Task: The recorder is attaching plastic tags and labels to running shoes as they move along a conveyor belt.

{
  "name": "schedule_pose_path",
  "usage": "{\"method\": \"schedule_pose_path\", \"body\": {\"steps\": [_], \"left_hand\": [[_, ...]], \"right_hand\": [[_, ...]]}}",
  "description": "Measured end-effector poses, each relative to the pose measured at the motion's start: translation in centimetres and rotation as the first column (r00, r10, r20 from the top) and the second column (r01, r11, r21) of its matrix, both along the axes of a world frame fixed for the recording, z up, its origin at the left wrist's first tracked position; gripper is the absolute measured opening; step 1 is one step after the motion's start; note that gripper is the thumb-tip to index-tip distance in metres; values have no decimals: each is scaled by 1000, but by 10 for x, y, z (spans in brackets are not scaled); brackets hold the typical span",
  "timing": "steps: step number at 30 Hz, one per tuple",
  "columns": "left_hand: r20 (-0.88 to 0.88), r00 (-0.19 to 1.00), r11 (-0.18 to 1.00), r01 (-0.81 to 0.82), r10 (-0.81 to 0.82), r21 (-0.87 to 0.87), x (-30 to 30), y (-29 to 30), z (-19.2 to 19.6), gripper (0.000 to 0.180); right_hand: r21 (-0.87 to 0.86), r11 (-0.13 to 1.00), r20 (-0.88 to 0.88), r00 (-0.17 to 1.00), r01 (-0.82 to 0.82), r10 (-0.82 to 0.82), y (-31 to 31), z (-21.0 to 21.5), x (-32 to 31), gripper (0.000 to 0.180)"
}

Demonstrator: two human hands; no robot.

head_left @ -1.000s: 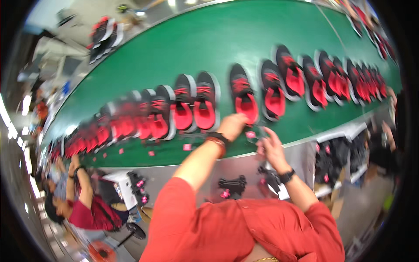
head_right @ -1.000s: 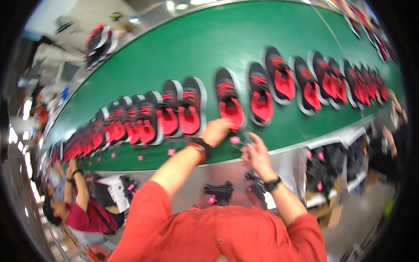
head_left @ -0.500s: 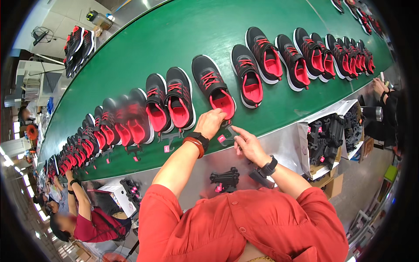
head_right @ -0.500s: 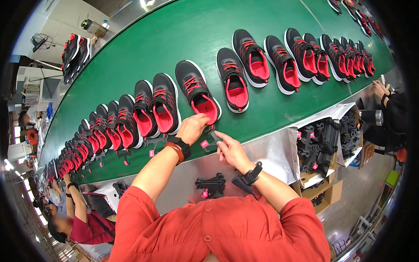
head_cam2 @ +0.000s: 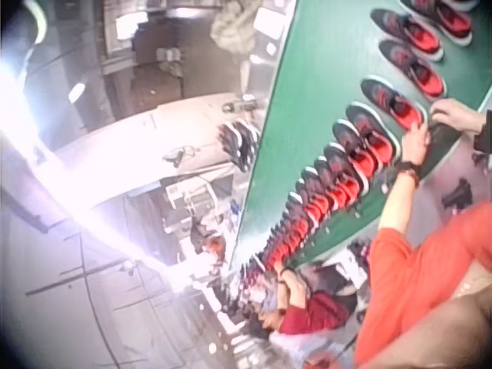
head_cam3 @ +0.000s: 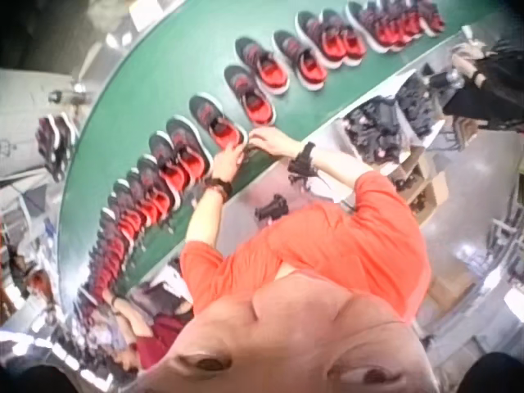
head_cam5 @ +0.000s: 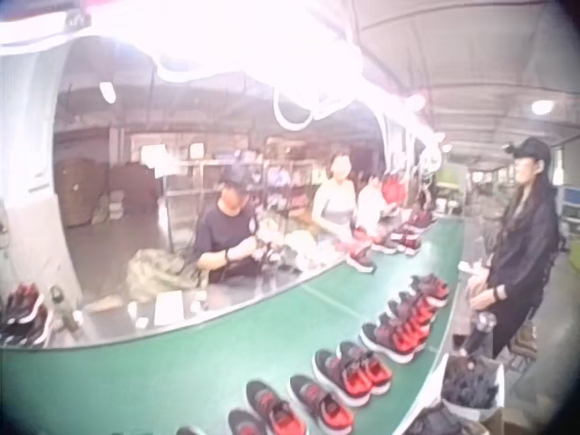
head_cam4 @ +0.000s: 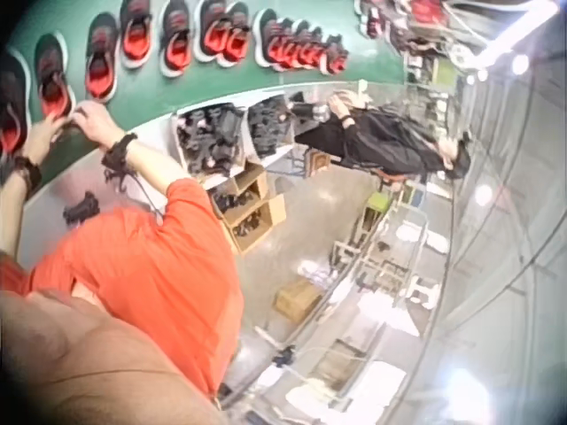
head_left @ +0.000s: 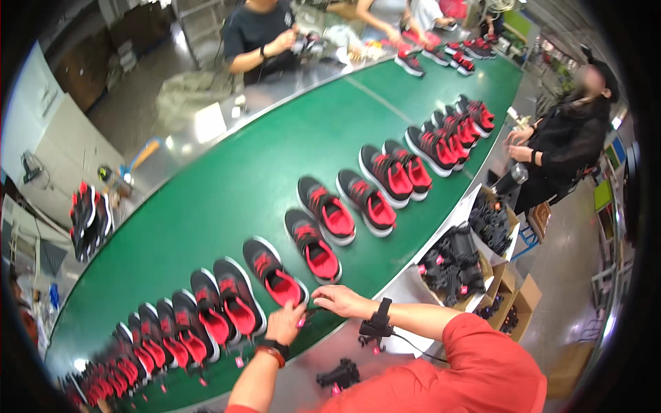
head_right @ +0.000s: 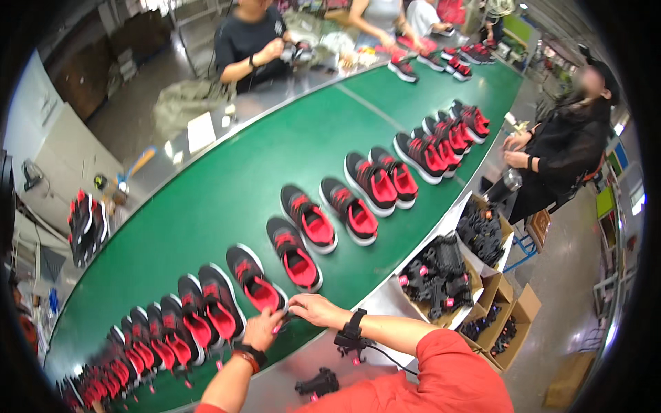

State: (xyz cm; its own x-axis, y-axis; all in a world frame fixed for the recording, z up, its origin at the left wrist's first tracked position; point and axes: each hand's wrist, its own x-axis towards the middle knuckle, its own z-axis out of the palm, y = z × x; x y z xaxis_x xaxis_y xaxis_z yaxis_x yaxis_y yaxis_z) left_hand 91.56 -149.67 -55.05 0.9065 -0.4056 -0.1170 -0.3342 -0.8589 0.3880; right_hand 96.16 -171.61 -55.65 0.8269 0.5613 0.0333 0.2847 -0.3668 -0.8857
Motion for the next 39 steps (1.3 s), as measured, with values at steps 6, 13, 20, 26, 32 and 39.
{"method": "schedule_pose_path", "body": {"steps": [6, 13, 20, 26, 32, 39], "left_hand": [[-84, 983, 986, -164, 165, 26, -11, 3, 9, 41], [-190, 928, 922, -352, 321, -164, -15, 3, -3, 31], [-195, 909, 912, -394, 368, -114, -26, 16, -9, 30], [-232, 892, 904, -418, 388, -93, -27, 15, -4, 30], [-38, 919, 759, -346, 392, -552, -31, 19, -9, 22], [-57, 942, 936, -334, 329, -111, -39, 25, -19, 34]], "right_hand": [[-542, 815, 124, 940, -203, 317, -41, 22, 61, 43], [-531, 828, 432, 783, -181, 448, -15, 6, 74, 22], [-643, 752, 515, 646, -144, 563, 22, 25, 56, 25], [-656, 741, 530, 613, -141, 586, 38, 18, 46, 16], [-493, 850, 495, 743, -188, 451, 44, 6, 52, 15], [-201, 961, 498, 826, -188, 265, 37, -19, 38, 31]]}}
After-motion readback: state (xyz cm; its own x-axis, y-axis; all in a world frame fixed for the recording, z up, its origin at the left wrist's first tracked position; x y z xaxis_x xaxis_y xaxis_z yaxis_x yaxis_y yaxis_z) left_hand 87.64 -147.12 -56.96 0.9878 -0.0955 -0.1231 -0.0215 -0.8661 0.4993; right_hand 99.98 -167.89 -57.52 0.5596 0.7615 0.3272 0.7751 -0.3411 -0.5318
